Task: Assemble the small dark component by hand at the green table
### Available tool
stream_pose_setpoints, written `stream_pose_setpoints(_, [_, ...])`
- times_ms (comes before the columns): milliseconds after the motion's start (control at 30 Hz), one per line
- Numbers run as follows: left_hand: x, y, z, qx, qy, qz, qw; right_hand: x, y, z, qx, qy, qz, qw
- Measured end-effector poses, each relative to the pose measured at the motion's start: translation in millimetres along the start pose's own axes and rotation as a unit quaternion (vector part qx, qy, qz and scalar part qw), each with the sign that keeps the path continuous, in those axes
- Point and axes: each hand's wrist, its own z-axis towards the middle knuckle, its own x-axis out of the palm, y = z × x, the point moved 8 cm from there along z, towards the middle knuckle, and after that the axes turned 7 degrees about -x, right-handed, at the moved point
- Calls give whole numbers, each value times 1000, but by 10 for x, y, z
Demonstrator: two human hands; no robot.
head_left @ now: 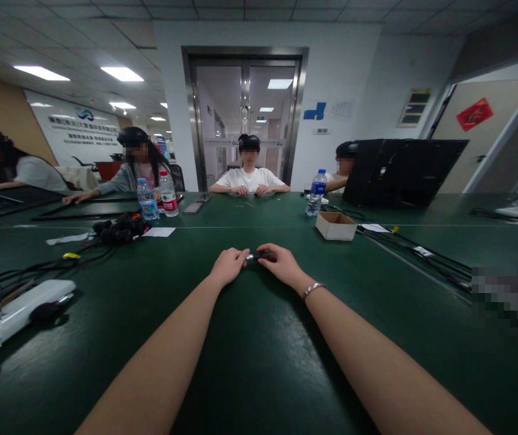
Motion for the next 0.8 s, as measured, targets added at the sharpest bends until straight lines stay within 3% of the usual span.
stream_pose_setpoints(200, [-44, -8, -31, -22, -29, -29, 999, -12, -6, 8, -1, -6, -13, 1000])
stream_pose_setpoints(367, [-11, 25, -9, -1, -10, -181, 983, -34, 2, 14, -1, -14, -18, 1000])
stream_pose_setpoints(467, [5, 41, 9, 14, -2, -215, 977, -32, 2, 9, 6, -11, -19, 1000])
stream_pose_setpoints(800, [-20, -7, -21, 6, -9, -17, 1000, 13, 35, -3, -23, 8, -20, 999])
